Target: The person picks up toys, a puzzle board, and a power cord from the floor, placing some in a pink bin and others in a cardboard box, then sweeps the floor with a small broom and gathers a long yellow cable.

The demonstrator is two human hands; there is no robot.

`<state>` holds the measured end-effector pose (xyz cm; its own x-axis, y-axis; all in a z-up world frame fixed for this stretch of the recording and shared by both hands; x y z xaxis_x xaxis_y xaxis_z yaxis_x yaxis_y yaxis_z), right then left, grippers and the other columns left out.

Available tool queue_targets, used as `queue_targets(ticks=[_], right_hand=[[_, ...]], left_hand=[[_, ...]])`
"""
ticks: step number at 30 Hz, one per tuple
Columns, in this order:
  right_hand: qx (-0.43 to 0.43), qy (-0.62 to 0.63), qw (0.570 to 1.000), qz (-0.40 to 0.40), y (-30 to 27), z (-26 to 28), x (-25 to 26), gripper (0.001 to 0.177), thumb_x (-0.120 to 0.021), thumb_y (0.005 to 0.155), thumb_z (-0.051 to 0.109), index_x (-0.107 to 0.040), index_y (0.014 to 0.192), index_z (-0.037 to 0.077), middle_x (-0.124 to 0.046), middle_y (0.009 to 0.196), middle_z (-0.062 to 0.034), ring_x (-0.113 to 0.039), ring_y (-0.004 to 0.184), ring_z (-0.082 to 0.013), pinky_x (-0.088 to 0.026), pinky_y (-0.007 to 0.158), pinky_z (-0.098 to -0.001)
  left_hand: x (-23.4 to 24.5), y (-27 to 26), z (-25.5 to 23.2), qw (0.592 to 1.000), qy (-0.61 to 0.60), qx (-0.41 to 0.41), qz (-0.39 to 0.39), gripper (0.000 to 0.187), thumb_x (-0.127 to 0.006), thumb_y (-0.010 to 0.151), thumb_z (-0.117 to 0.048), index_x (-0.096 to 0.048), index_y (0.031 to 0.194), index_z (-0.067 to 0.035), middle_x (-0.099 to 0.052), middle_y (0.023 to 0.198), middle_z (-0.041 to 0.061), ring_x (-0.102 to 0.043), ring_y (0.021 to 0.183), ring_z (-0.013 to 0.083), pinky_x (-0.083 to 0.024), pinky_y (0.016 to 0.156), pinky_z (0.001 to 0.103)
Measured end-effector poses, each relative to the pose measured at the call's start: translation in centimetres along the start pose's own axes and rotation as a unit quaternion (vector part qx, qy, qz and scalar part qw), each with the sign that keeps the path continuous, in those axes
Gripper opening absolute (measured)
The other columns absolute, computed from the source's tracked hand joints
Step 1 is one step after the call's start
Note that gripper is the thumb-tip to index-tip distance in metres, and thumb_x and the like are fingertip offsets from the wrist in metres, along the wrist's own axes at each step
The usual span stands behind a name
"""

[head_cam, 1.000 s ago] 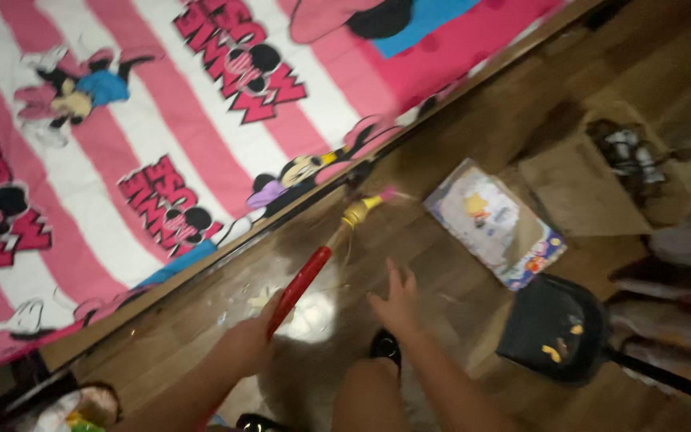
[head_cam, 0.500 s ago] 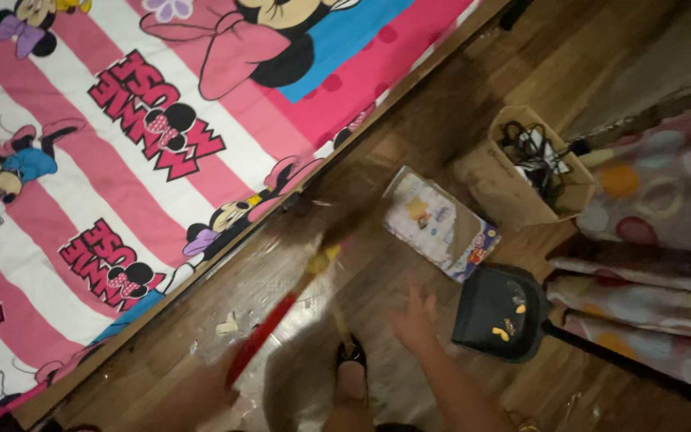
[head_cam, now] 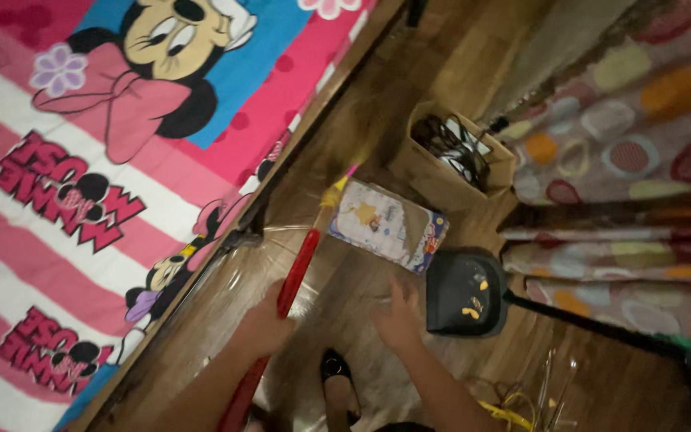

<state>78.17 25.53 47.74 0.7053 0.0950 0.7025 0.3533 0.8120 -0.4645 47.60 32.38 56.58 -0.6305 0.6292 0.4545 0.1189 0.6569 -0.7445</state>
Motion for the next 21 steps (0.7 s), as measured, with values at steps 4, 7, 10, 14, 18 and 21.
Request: queue_targets(ticks=[4, 7, 10, 14, 18, 21], right_hand=[[0.011, 0.044, 0.999, -0.031, -0.3, -2.1, -1.6, 0.085, -0.076, 0.082, 0.03, -0.036, 0.157, 0.023, -0.029, 0.154, -0.0275, -0.034, 0.142, -0.0449, -0.034, 0.116, -0.0497], [0.06, -0.01, 0.997, -0.045, -0.7, -2.7, -3.1, 0.087, -0.076, 0.081, 0.029, -0.035, 0.158, 0.02, -0.039, 0.153, -0.0189, -0.028, 0.147, -0.0448, -0.025, 0.119, -0.0545], [-0.033, 0.01, 0.998, -0.059, 0.2, -4.5, -4.5, 0.091, -0.081, 0.076, 0.034, -0.036, 0.154, 0.024, -0.019, 0.157, -0.0286, -0.027, 0.14, -0.0474, -0.031, 0.115, -0.0506], [-0.097, 0.041, 0.992, -0.071, 2.0, -6.0, -8.5, 0.094, -0.084, 0.072, 0.036, -0.038, 0.153, 0.027, -0.022, 0.157, -0.0234, -0.028, 0.143, -0.0439, -0.03, 0.118, -0.0499], [-0.144, 0.129, 0.978, -0.074, 6.2, -10.5, -13.6, 0.099, -0.085, 0.07, 0.035, -0.035, 0.154, 0.021, -0.025, 0.156, -0.0221, -0.03, 0.143, -0.042, -0.03, 0.119, -0.0482], [-0.107, 0.063, 0.987, -0.104, 10.5, -14.0, -16.0, 0.104, -0.087, 0.069, 0.039, -0.032, 0.154, 0.017, -0.028, 0.154, -0.0239, -0.029, 0.144, -0.0424, -0.028, 0.12, -0.0494]], left_hand=[[-0.2, 4.8, -2.1, 0.998, 0.025, -0.046, -0.034, 0.084, -0.067, 0.078, -0.026, -0.032, 0.154, -0.029, -0.069, 0.116, 0.029, -0.067, 0.111, 0.0454, -0.053, 0.097, 0.051], [-0.4, 9.0, -0.9, 0.997, 0.074, -0.013, -0.033, 0.084, -0.061, 0.082, -0.023, -0.028, 0.158, -0.031, -0.068, 0.117, 0.031, -0.065, 0.112, 0.0479, -0.051, 0.097, 0.055], [1.0, 13.2, -2.0, 0.986, 0.12, -0.082, -0.079, 0.071, -0.063, 0.086, -0.029, -0.038, 0.15, -0.011, -0.071, 0.109, 0.034, -0.069, 0.105, 0.0502, -0.053, 0.094, 0.057], [1.4, 17.9, -0.8, 0.975, 0.184, -0.057, -0.111, 0.089, -0.071, 0.082, -0.045, -0.026, 0.155, -0.022, -0.067, 0.113, 0.029, -0.066, 0.107, 0.0485, -0.052, 0.095, 0.058], [-1.6, 26.0, 4.2, 0.975, 0.198, -0.014, -0.104, 0.085, -0.063, 0.094, -0.041, -0.011, 0.161, -0.026, -0.06, 0.131, 0.029, -0.062, 0.119, 0.0476, -0.049, 0.1, 0.058], [-5.3, 30.8, 9.3, 0.984, 0.155, 0.053, -0.062, 0.111, -0.064, 0.087, -0.024, 0.016, 0.165, -0.031, -0.048, 0.145, 0.028, -0.06, 0.124, 0.0455, -0.048, 0.105, 0.055]])
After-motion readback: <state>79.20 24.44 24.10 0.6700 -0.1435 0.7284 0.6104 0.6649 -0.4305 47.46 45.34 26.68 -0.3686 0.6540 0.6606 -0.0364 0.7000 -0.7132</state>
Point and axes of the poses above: each hand's wrist, its own y-axis towards the middle knuckle, its own x-axis out of the back of the hand, z = x × y, the point moved 9 cm from there along y, towards the middle knuckle
